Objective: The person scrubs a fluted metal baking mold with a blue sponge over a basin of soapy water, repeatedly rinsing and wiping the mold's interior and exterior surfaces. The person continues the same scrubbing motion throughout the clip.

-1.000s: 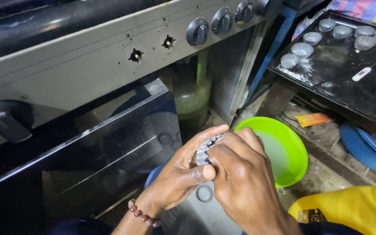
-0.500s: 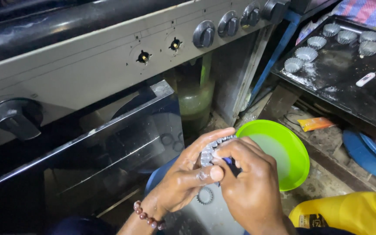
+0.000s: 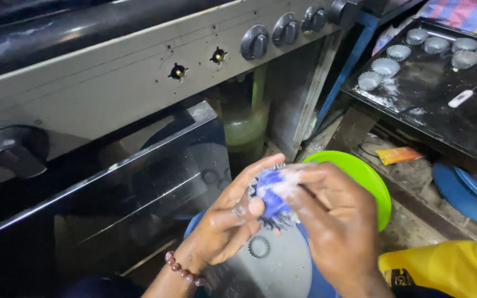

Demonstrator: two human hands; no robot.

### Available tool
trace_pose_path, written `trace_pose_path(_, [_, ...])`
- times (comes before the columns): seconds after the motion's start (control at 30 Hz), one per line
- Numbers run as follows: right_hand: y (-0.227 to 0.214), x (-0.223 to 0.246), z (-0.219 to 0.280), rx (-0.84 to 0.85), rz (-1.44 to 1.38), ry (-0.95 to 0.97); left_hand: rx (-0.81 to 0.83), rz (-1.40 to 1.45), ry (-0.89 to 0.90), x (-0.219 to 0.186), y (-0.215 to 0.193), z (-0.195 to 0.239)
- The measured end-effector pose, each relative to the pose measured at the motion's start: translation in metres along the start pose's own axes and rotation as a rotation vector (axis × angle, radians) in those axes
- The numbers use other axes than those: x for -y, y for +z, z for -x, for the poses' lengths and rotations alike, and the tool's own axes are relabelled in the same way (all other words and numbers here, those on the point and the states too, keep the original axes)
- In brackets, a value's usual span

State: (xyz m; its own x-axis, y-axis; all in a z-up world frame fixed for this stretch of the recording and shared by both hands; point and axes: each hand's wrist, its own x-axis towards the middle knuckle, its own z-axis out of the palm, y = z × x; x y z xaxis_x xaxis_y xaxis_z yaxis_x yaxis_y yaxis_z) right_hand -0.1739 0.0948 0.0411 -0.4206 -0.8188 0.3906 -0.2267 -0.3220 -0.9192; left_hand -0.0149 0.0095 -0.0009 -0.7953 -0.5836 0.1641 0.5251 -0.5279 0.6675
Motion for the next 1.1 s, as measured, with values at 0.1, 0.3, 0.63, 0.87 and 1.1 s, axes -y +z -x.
trace_pose_path(0.1, [-0.002,-0.006,-0.001,-0.168,-0.349,-0.009,0.04,0.039,0.016,0.001,-0.004,0.001])
trace_pose_path(0.3, [-0.012,0.004,-0.012,-0.187,-0.169,0.092,0.047,0.251,0.0,0.018,-0.016,-0.006])
trace_pose_path(0.63, [0.007,0.009,0.005,0.026,0.589,-0.215,-0.08,0.162,-0.021,0.019,0.001,-0.009])
trace_pose_path(0.87, [-0.001,0.017,0.005,-0.069,0.469,-0.221,-0.212,0.136,0.116,0.019,0.002,-0.013])
trace_pose_path(1.1, [0.024,-0.003,0.01,0.132,0.726,-0.754,-0.371,-0.031,0.144,0.016,0.001,-0.02])
